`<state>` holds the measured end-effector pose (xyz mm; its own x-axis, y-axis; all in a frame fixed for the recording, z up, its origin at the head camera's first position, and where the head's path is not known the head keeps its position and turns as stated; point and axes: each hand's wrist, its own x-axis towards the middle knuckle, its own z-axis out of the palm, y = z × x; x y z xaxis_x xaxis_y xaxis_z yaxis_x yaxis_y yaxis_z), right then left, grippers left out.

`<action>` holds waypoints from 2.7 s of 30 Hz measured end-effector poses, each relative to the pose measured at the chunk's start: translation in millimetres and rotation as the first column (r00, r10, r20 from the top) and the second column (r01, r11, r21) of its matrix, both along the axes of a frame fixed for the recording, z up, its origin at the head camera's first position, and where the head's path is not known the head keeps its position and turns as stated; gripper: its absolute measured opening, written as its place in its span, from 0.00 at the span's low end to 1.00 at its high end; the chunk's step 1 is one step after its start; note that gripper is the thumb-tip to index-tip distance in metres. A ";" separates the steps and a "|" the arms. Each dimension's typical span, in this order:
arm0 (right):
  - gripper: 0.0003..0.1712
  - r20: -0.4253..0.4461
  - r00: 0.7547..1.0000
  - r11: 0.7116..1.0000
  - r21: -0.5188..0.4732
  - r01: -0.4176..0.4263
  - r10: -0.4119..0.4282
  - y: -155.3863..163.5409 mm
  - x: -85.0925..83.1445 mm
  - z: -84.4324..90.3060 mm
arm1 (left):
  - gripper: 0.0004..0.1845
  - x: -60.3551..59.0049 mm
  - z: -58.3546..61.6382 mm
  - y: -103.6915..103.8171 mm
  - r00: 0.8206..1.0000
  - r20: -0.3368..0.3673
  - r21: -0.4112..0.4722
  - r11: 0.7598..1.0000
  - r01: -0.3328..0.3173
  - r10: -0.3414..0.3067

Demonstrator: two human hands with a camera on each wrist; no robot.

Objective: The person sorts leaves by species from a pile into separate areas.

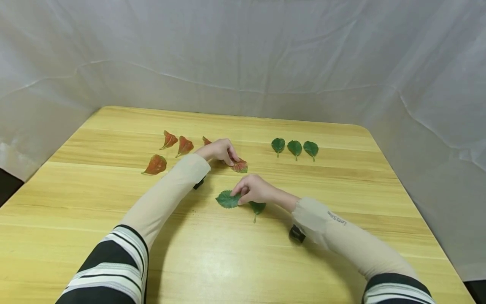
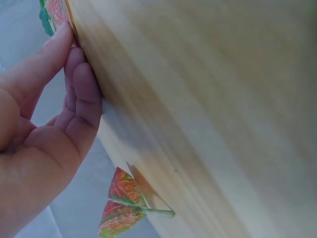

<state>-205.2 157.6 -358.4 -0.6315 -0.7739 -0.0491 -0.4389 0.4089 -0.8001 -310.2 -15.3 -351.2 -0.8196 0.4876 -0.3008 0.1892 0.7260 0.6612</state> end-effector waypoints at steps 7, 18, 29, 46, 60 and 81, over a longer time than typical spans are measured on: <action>0.11 -0.011 1.000 1.000 0.011 0.008 -0.008 -2.1 -0.9 -2.7 | 0.10 1.3 0.7 -0.1 1.000 -0.005 0.011 1.000 -0.004 0.004; 0.08 -0.006 0.995 0.994 -0.028 0.102 -0.102 3.8 -0.4 4.3 | 0.09 0.7 -1.3 -1.0 1.000 0.003 0.008 1.000 -0.003 0.003; 0.09 0.105 0.957 0.960 -0.040 0.276 -0.270 14.1 0.5 11.0 | 0.09 0.9 -0.9 0.0 1.000 0.006 -0.018 1.000 -0.010 0.010; 0.15 0.269 0.851 0.848 -0.168 0.503 -0.451 47.1 -6.5 18.4 | 0.09 1.2 -0.1 -0.9 1.000 -0.003 0.016 1.000 0.012 -0.012; 0.20 0.300 0.735 0.729 -0.156 0.667 -0.608 82.3 -16.5 20.2 | 0.08 -1.6 -0.3 0.3 1.000 0.007 0.009 1.000 0.003 -0.003; 0.21 0.425 0.595 0.667 0.028 0.744 -0.682 99.4 -33.6 10.6 | 0.08 0.5 -0.1 1.3 1.000 0.007 0.018 1.000 -0.006 0.006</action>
<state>-238.8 257.1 -347.8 -0.9370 -0.1004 -0.3346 0.2854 0.3324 -0.8989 -309.7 -14.1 -351.3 -0.8204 0.4880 -0.2978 0.1799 0.7148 0.6758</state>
